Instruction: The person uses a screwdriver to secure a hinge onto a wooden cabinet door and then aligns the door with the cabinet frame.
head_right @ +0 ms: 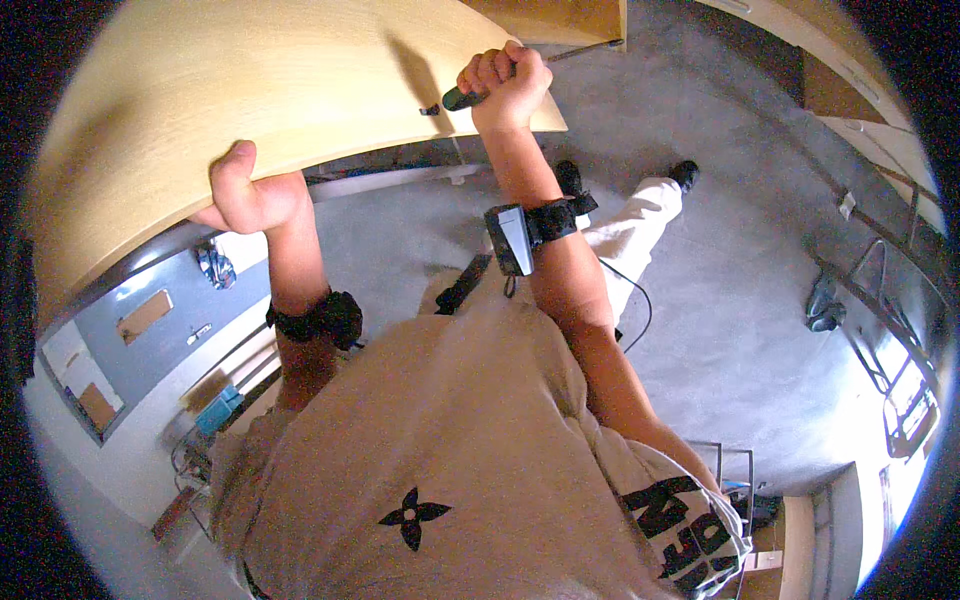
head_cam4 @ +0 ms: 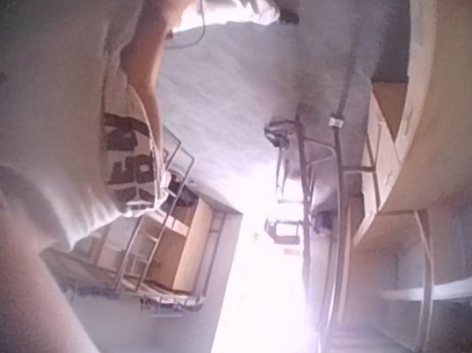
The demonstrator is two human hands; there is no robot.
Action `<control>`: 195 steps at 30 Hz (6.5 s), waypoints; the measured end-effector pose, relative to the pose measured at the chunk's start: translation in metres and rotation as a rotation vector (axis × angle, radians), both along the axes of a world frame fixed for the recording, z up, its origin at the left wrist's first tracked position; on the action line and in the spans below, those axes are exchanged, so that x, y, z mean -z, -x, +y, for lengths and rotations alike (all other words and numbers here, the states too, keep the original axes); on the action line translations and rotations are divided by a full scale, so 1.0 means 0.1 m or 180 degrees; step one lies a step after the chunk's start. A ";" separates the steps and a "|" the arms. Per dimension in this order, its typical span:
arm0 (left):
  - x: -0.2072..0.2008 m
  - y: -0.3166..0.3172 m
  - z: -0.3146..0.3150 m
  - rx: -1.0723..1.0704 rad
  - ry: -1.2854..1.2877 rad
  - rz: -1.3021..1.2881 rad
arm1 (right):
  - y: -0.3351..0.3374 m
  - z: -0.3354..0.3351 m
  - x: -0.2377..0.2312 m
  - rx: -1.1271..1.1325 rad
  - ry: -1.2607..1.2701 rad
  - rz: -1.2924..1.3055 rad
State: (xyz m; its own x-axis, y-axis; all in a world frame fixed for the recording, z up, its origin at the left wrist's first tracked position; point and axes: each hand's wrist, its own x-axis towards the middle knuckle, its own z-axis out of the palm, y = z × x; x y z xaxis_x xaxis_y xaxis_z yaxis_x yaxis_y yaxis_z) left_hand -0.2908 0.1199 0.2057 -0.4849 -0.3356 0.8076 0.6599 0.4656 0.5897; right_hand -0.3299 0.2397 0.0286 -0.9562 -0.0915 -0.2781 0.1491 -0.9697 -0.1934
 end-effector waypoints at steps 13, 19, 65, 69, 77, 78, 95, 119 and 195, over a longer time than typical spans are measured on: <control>0.00 0.04 0.05 0.0194 0.0168 -0.0020 | 0.50 1.10 -0.47 0.1028 -0.0786 -0.0075; 0.06 0.05 0.19 -0.0460 -0.0100 0.0146 | 0.20 0.52 -0.55 0.0801 -0.0721 -0.0279; 0.03 0.11 0.30 -0.0044 -0.0601 -0.0308 | -0.01 1.14 0.30 0.0774 0.0260 -0.0843; -0.05 0.34 0.59 0.0238 -0.0658 -0.0257 | 0.10 2.08 0.29 0.0898 0.0011 -0.0340; -0.26 1.24 1.46 0.0115 0.0850 -0.0650 | 0.43 3.83 -0.11 0.1134 -0.0425 -0.0321; -0.28 1.34 1.58 0.0031 0.0799 -0.0635 | 0.45 3.95 -0.14 0.1017 -0.0451 -0.0180; -0.38 2.67 1.93 -0.1464 0.1671 -0.0852 | 0.97 4.53 -0.12 0.0778 -0.0484 -0.0528; -0.51 2.50 1.61 -0.1095 0.2366 -0.1107 | 1.08 4.10 -0.32 -0.0103 -0.0771 -0.0453; 1.38 2.58 2.34 -0.1673 -0.1213 -0.2206 | 4.07 4.56 0.20 -0.3666 -0.2546 -0.0278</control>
